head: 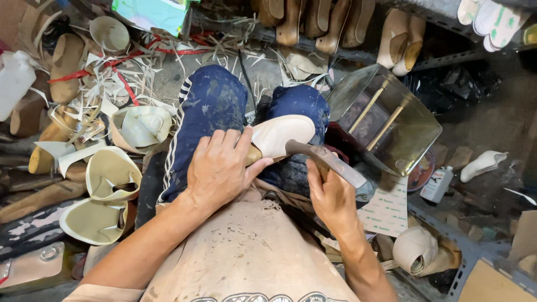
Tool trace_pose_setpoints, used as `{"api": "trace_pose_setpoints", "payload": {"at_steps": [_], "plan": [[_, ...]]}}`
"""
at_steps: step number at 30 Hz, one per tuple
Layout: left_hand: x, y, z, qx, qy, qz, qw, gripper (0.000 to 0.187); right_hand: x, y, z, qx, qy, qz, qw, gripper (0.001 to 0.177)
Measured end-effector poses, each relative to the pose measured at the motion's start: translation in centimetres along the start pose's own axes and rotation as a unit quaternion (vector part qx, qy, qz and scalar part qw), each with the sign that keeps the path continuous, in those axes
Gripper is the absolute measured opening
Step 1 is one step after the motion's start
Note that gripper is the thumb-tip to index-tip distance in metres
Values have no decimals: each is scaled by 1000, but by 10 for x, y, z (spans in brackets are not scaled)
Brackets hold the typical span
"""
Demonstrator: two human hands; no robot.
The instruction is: The person uses a hammer and a metal tool to shape and smooth the edges of a shoe upper held on their lap. They repeatedly tap the tool against the shoe's opening and occasionally inspect the work.
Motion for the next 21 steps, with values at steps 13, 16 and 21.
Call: {"api": "trace_pose_setpoints", "payload": {"at_steps": [13, 16, 21], "plan": [[-9, 0, 5, -2, 4, -2, 1000, 65, 33, 33, -4, 77, -83, 45, 993, 24], [-4, 1, 4, 8, -5, -7, 1000, 66, 23, 11, -16, 162, 17, -55, 985, 18], [0, 1, 6, 17, -1, -16, 1000, 66, -32, -35, -24, 47, 3, -116, 992, 19]]}}
Point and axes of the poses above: each hand's wrist, its own y-axis away from the middle knuckle, its own z-axis out of the palm, x = y × z, the point moved 3 cm from there along -y, towards the middle knuckle, and after that the axes turned 9 degrees about -y, right-handed, at the moved point
